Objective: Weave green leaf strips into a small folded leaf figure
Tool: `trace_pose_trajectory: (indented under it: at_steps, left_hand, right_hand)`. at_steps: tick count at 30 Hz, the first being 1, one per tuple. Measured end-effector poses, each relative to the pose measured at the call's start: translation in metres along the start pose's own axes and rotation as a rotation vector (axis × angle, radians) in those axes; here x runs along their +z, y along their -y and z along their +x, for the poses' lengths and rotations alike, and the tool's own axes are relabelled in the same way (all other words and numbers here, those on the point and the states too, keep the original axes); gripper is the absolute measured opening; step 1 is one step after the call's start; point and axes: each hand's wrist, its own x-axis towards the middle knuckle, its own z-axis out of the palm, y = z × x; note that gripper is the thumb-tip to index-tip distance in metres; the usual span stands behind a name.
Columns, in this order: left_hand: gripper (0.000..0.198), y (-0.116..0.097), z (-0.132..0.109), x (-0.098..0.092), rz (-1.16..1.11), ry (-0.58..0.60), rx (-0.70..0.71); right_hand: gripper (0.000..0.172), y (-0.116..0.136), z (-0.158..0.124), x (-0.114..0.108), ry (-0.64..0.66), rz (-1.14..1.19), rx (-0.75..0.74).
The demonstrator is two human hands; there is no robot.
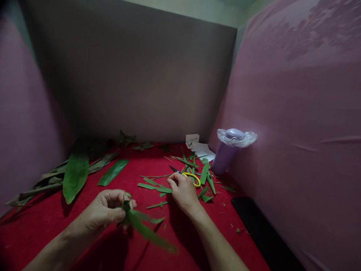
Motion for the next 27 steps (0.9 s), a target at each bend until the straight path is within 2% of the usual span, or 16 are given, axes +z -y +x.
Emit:
trace_pose_trajectory:
  at_steps: [2,8,12,16,22,27]
  left_hand:
    - [0.026,0.001,-0.001,0.000,-0.008,0.055,-0.024]
    - [0.023,0.000,-0.002,-0.001,0.015,0.089,-0.062]
    - [0.022,-0.003,-0.002,-0.002,0.021,0.114,-0.087]
    - [0.023,-0.005,-0.002,-0.006,0.026,0.097,-0.055]
    - [0.023,-0.006,-0.001,-0.011,-0.023,0.063,-0.015]
    - [0.023,-0.006,0.000,-0.010,-0.012,0.048,-0.017]
  right_hand:
    - [0.015,-0.003,0.002,0.004,0.009,-0.116,-0.015]
    - [0.006,0.011,0.004,0.018,0.104,-0.382,-0.078]
    - [0.009,0.015,0.009,0.025,0.123,-0.503,-0.078]
    - [0.016,0.011,0.014,0.028,0.167,-0.578,-0.054]
    - [0.024,0.010,0.019,0.032,0.321,-0.629,-0.032]
    - [0.023,0.014,0.016,0.033,0.328,-0.679,-0.047]
